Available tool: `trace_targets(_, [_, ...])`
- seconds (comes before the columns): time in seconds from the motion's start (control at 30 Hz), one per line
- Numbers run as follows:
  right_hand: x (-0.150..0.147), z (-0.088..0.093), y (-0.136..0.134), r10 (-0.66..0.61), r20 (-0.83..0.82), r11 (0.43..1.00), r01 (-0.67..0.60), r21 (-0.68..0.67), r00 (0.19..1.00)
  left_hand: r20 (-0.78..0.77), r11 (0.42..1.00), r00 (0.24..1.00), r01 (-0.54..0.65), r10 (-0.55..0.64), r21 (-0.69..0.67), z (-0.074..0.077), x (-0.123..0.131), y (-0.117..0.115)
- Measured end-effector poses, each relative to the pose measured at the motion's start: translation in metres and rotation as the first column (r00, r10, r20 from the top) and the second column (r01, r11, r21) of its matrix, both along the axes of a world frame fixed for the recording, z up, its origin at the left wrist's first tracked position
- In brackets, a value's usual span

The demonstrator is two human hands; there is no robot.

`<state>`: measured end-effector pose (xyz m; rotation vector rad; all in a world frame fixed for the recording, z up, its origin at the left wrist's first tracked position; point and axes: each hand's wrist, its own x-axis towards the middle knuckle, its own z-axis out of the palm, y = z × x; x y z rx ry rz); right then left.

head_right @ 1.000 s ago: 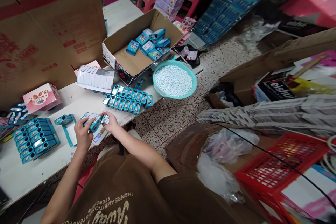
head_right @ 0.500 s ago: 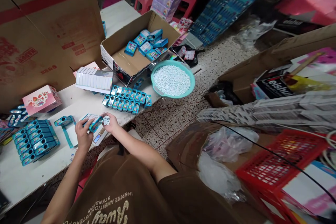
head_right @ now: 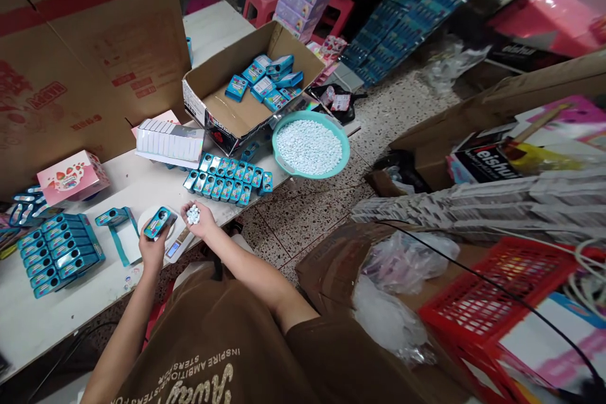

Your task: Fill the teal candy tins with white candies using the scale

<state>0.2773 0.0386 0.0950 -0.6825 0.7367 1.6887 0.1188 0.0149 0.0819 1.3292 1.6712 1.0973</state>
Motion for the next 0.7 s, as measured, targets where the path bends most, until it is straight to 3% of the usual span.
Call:
trace_targets(0.2, [0.008,-0.002,-0.01,0.012,0.076,0.997,-0.005,-0.08,0.997,0.138,0.962,0.96,-0.221,0.244,-0.163,-0.04,-0.033,0.014])
trace_targets(0.47, [0.019,-0.006,-0.029,0.111,0.081,0.991,-0.104,-0.084,0.991,0.162,0.95,0.947,-0.246,0.278,-0.191,-0.08,-0.047,0.024])
trace_targets(0.6, [0.019,-0.006,-0.035,0.181,0.029,0.983,-0.18,-0.03,0.983,0.124,0.962,0.962,-0.223,0.244,-0.159,-0.084,-0.05,0.019])
trace_targets(0.7, [0.013,-0.007,-0.032,0.172,-0.002,0.985,-0.172,-0.013,0.985,-0.05,0.963,0.965,-0.26,0.257,-0.069,-0.074,-0.052,0.001])
